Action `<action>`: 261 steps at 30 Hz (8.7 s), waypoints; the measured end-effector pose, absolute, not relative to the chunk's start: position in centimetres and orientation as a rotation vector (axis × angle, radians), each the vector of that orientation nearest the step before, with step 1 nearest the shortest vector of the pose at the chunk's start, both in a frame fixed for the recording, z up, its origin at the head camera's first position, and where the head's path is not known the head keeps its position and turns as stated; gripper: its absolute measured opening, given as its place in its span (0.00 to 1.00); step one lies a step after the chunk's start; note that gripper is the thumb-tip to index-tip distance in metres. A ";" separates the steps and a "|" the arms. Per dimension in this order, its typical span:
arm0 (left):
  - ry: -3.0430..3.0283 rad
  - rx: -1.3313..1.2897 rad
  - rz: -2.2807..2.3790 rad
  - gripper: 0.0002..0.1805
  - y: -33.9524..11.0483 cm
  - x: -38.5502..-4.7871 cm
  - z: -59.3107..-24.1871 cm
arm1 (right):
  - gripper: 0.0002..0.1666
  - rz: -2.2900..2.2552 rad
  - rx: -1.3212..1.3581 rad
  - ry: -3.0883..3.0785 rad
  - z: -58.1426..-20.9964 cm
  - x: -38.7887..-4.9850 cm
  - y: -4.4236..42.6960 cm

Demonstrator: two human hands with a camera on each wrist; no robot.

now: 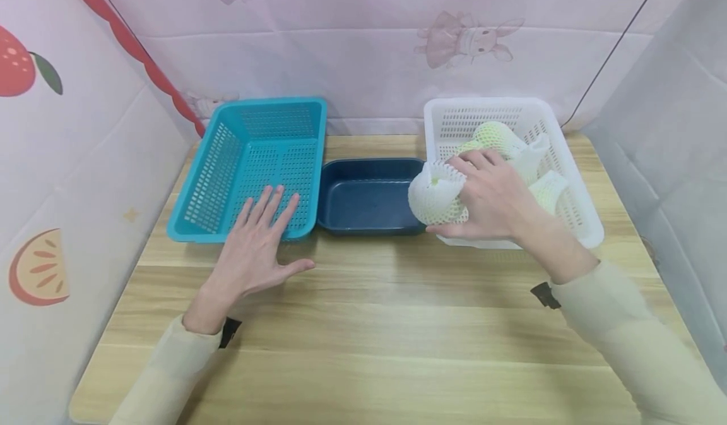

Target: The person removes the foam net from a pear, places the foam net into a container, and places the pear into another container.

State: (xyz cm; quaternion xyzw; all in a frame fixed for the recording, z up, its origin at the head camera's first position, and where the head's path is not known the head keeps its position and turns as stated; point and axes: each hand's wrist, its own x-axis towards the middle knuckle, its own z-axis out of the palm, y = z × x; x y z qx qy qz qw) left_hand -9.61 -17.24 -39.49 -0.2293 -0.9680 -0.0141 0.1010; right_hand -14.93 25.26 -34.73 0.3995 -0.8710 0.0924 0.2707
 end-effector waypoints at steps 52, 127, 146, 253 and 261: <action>-2.860 -0.689 -0.053 0.71 -17.0 -9.4 -39.7 | 0.49 0.228 1.319 -2.486 -43.9 -8.6 16.4; -2.730 -0.900 -0.159 0.67 -15.2 -8.1 -40.1 | 0.57 0.186 1.424 -2.591 -44.6 -8.5 16.7; -2.336 -1.165 -0.274 0.63 -12.5 -7.3 -39.4 | 0.58 0.186 1.410 -2.491 -43.2 -8.9 16.5; -2.184 -1.101 -0.203 0.49 -10.3 -8.2 -39.5 | 0.56 0.778 0.998 -2.912 -35.9 -7.2 15.3; -2.150 -1.129 -0.227 0.49 -10.0 -8.4 -39.7 | 0.57 0.841 1.000 -2.936 -36.7 -7.8 15.0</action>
